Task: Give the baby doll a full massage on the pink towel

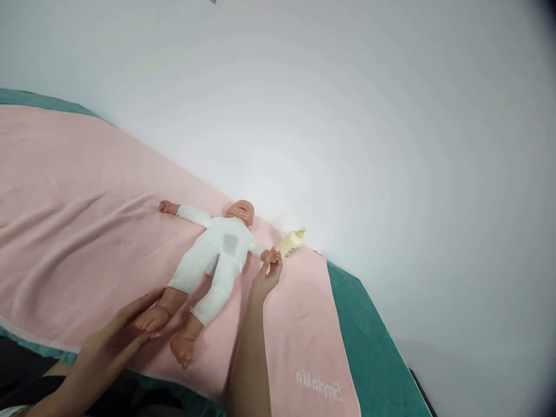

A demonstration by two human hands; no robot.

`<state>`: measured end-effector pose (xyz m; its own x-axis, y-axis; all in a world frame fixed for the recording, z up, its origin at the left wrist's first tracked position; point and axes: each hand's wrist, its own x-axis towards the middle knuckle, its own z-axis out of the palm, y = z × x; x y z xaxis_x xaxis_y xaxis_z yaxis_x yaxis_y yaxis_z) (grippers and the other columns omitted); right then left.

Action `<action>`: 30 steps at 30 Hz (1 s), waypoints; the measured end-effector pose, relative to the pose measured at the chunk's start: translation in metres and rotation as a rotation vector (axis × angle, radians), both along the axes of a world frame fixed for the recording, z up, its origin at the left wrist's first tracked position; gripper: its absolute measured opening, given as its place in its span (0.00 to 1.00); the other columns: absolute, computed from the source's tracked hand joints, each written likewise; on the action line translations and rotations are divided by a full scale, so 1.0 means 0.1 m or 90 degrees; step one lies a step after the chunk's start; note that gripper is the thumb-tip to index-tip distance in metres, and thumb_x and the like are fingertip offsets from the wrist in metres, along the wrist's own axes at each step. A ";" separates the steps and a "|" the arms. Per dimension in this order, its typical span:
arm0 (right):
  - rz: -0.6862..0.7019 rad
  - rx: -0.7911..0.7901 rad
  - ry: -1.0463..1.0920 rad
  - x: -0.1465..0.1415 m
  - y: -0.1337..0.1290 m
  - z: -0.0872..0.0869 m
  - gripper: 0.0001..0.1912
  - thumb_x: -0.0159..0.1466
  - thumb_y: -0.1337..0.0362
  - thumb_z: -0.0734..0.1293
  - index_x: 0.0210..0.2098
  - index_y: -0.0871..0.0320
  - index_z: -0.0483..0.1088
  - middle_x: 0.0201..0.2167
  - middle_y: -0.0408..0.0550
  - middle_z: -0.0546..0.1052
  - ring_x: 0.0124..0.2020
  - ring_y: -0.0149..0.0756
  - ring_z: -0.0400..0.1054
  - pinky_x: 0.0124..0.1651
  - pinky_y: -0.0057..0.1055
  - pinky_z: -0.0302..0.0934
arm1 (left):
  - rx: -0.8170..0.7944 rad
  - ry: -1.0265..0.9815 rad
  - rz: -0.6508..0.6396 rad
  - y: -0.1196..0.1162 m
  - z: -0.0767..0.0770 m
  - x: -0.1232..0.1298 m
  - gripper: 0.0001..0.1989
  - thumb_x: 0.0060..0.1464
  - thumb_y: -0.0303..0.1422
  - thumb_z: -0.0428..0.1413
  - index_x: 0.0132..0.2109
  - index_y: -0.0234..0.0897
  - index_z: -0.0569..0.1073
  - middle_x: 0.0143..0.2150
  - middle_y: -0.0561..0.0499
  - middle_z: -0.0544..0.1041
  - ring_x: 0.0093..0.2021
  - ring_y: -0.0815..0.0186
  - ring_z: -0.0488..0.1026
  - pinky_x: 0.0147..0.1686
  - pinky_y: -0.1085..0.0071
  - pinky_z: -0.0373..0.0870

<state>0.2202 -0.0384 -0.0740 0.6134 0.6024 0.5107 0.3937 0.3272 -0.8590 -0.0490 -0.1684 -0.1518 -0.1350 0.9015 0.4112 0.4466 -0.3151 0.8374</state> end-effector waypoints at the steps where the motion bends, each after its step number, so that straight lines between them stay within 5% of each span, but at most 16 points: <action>1: 0.020 0.002 -0.016 -0.07 -0.01 0.01 0.26 0.68 0.54 0.59 0.60 0.61 0.62 0.59 0.57 0.70 0.59 0.40 0.65 0.61 0.38 0.60 | 0.001 -0.015 -0.019 0.04 0.05 0.02 0.25 0.58 0.46 0.50 0.62 0.54 0.65 0.58 0.54 0.75 0.54 0.54 0.75 0.47 0.62 0.80; 8: 0.139 0.009 -0.227 -0.18 0.08 -0.12 0.17 0.64 0.57 0.64 0.49 0.57 0.75 0.51 0.51 0.78 0.55 0.40 0.68 0.62 0.42 0.57 | -0.040 -0.089 -0.053 0.45 0.55 0.23 0.27 0.57 0.47 0.53 0.61 0.44 0.66 0.58 0.50 0.74 0.57 0.53 0.72 0.55 0.59 0.73; 13: 0.170 0.030 -0.463 -0.12 0.13 -0.12 0.17 0.68 0.63 0.60 0.52 0.55 0.74 0.50 0.50 0.78 0.53 0.38 0.70 0.62 0.44 0.57 | -0.064 -0.124 -0.067 0.75 0.81 0.39 0.29 0.54 0.48 0.53 0.59 0.40 0.66 0.59 0.46 0.73 0.57 0.53 0.72 0.56 0.58 0.72; 24: 0.187 0.019 -0.490 -0.11 0.13 -0.15 0.18 0.68 0.65 0.59 0.52 0.53 0.74 0.50 0.49 0.78 0.54 0.36 0.70 0.63 0.44 0.55 | -0.047 -0.113 -0.082 0.95 0.90 0.41 0.32 0.54 0.49 0.54 0.62 0.40 0.64 0.61 0.46 0.72 0.58 0.54 0.71 0.55 0.59 0.72; 30: 0.111 0.016 -0.219 -0.11 0.08 -0.14 0.19 0.65 0.57 0.63 0.51 0.58 0.73 0.51 0.55 0.77 0.55 0.41 0.69 0.62 0.47 0.59 | -0.074 -0.095 -0.054 0.70 0.80 0.34 0.30 0.56 0.48 0.53 0.64 0.46 0.65 0.58 0.48 0.75 0.55 0.51 0.74 0.51 0.59 0.76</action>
<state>0.2091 -0.0303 -0.0878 0.2929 0.6675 0.6845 0.5938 0.4341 -0.6774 -0.0145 -0.0987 -0.0723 -0.1077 0.9527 0.2843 0.2902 -0.2434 0.9255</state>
